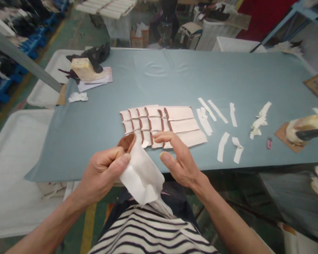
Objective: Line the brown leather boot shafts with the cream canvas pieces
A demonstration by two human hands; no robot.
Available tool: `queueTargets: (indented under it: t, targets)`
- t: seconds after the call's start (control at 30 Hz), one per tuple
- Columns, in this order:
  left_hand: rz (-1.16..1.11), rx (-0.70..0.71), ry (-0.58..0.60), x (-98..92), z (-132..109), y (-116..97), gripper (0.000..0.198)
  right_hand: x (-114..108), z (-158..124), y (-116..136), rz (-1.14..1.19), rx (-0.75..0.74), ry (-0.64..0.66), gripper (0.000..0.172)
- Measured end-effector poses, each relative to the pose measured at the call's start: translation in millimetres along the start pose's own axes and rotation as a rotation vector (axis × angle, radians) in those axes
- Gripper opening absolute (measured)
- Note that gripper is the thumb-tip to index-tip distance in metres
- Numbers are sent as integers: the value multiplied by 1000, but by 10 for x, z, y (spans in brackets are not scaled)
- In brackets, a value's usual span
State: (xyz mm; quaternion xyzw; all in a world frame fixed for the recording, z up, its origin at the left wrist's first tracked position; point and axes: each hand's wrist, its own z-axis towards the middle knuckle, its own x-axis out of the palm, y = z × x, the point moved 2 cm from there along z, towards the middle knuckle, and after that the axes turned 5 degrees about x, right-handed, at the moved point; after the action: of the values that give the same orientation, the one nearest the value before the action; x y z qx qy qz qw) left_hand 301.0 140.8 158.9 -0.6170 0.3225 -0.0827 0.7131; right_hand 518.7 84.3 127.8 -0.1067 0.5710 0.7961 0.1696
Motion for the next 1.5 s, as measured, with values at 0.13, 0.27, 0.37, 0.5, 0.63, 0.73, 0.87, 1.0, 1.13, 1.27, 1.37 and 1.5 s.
queueTargets:
  t: [0.13,0.27,0.37,0.5,0.63,0.73,0.87,1.0,1.13,1.27,1.37,1.5]
  targets:
    - [-12,6,-161,-34,13,108,44,232,-105,142,-46,38,123,28]
    - [42,2,-278,-93,-29,208,47,422,-225,110,3,95,87,27]
    - [77,-29,-340,-132,-101,254,50,433,-330,18,41,227,215,24]
    - [187,75,-371,-88,-321,161,48,339,-516,-113,16,345,340,22]
    - [194,361,-236,62,-535,-104,38,232,-672,-189,-50,337,231,21]
    - [229,418,-111,129,-572,-249,38,190,-689,-170,-19,242,162,45]
    - [279,423,-76,153,-521,-227,34,209,-593,-120,0,202,198,54]
    - [180,243,-299,94,-468,57,34,328,-546,4,-124,92,278,61]
    - [9,-95,-481,-11,-432,366,51,549,-463,48,-222,-5,255,59]
    - [-77,-143,-478,-115,-358,428,63,731,-271,-64,-268,-56,255,17]
    - [-260,-155,-434,-214,-312,427,74,766,-177,-93,-293,-102,220,19]
    - [-377,-162,-386,-353,-310,485,86,778,-144,-24,-331,-127,201,19]
